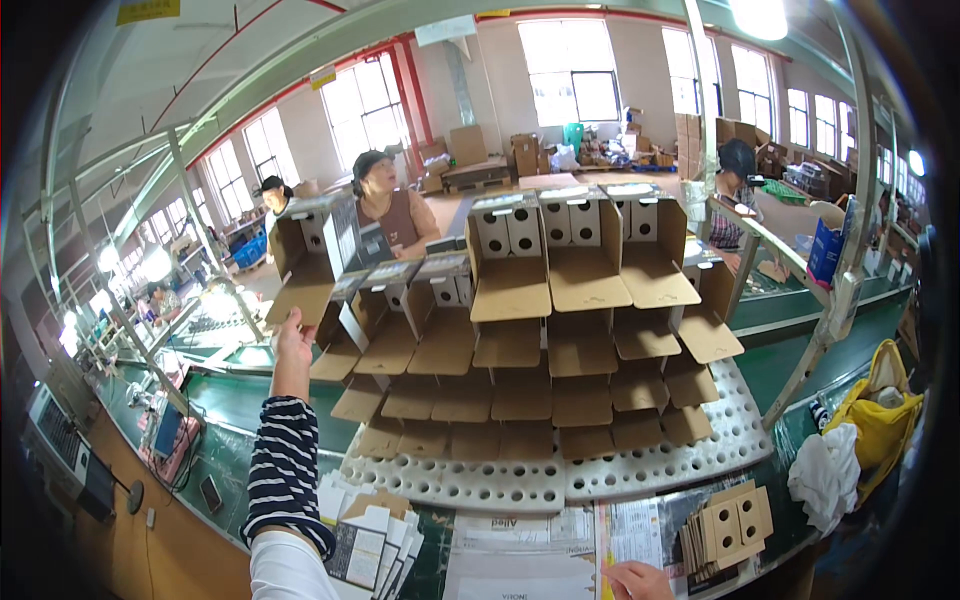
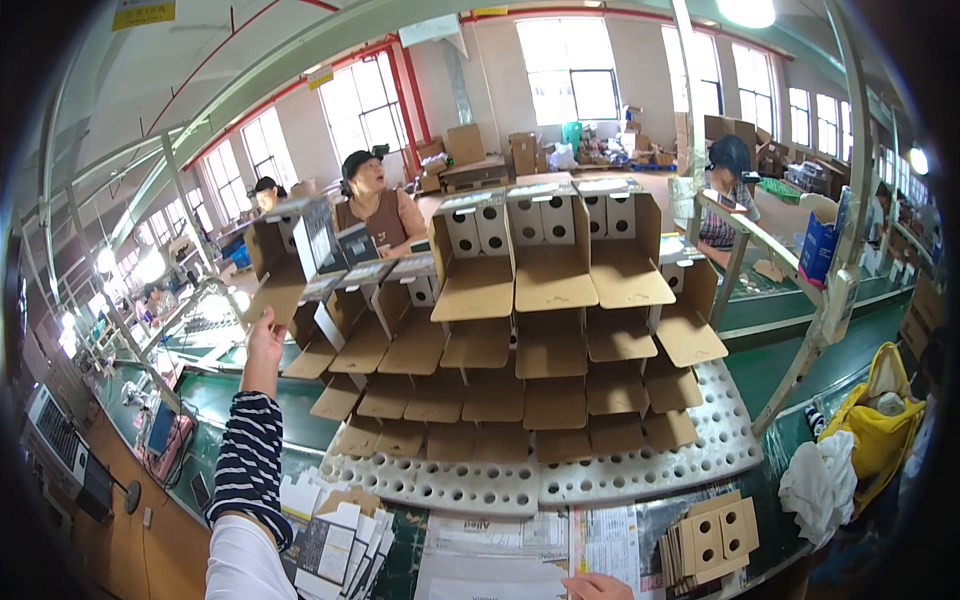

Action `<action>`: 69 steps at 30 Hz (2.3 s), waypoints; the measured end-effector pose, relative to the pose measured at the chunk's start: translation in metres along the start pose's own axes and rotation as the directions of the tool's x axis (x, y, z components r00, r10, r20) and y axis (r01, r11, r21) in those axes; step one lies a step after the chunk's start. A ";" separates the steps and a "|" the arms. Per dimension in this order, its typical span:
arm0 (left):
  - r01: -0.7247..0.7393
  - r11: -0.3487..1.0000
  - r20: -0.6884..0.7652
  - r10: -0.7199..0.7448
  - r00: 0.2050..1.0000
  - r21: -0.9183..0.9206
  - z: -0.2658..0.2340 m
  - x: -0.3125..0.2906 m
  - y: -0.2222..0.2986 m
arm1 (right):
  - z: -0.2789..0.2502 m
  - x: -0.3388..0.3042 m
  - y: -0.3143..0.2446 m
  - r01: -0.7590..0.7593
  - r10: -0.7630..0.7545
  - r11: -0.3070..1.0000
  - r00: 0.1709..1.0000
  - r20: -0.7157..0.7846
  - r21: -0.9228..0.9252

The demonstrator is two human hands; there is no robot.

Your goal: The person assembles cardboard boxes and box inserts by hand on a factory production line.

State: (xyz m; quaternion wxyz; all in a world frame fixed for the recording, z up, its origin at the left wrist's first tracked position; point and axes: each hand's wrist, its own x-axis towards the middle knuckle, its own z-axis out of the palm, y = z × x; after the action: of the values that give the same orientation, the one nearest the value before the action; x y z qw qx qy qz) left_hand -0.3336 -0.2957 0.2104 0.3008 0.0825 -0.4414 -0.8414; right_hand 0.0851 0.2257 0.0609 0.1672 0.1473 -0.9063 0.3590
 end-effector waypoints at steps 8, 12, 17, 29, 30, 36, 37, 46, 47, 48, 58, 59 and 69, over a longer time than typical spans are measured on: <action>0.116 0.993 -0.078 -0.115 0.990 0.010 -0.059 0.042 -0.059 | 0.028 -0.008 0.009 -0.097 0.084 0.992 0.983 0.161 0.075; 0.260 0.956 0.045 -0.269 0.962 0.138 -0.057 0.020 -0.047 | 0.042 -0.001 0.013 -0.060 0.068 0.997 0.971 0.229 -0.042; -0.130 0.783 0.375 -0.139 0.916 0.608 -0.104 -0.044 -0.017 | 0.041 0.002 0.004 0.010 -0.006 1.000 0.989 0.145 -0.025; -0.224 0.548 0.556 -0.572 0.602 0.806 -0.041 -0.148 -0.013 | 0.073 -0.013 0.019 0.175 -0.142 0.982 0.925 0.351 -0.064; -0.236 0.526 0.541 -0.560 0.627 0.817 -0.041 -0.168 0.001 | 0.073 -0.014 0.018 0.178 -0.144 0.982 0.923 0.357 -0.065; -0.346 0.356 0.485 -0.459 0.745 0.868 -0.024 -0.251 0.065 | 0.078 -0.018 0.014 0.188 -0.178 0.982 0.915 0.362 0.008; -0.357 0.325 0.474 -0.439 0.763 0.876 -0.023 -0.263 0.070 | 0.080 -0.020 0.016 0.161 -0.133 0.986 0.899 0.416 -0.033; -0.381 0.019 0.374 -0.243 0.895 0.925 -0.027 -0.334 0.095 | 0.058 -0.018 0.018 -0.020 -0.030 0.995 0.861 0.507 0.094; -0.371 -0.013 0.359 -0.222 0.907 0.928 -0.029 -0.338 0.094 | 0.057 -0.016 0.020 -0.106 0.005 0.974 0.892 0.452 0.199; -0.362 -0.045 0.346 -0.202 0.916 0.931 -0.030 -0.341 0.091 | 0.060 -0.014 0.024 -0.112 0.008 0.974 0.887 0.461 0.197; -0.870 0.410 0.959 -0.184 0.216 0.275 -0.062 -0.458 -0.043 | 0.013 0.021 0.045 -0.352 0.569 0.434 0.821 0.051 0.829; -0.864 0.504 0.987 0.126 0.100 0.024 -0.057 -0.469 -0.060 | 0.000 0.021 0.038 -0.265 0.553 0.437 0.833 -0.024 0.860; -0.221 0.922 0.941 -0.279 0.192 0.318 -0.008 -0.472 -0.062 | -0.043 -0.022 0.045 -0.316 0.163 0.688 0.944 0.285 0.653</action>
State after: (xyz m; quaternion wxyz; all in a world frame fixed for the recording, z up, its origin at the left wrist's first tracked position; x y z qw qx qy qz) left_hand 0.0234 -0.0014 0.0968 -0.0883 -0.4051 -0.6845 -0.5996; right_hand 0.0955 0.2902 0.0544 -0.0425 0.1145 -0.7301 0.6723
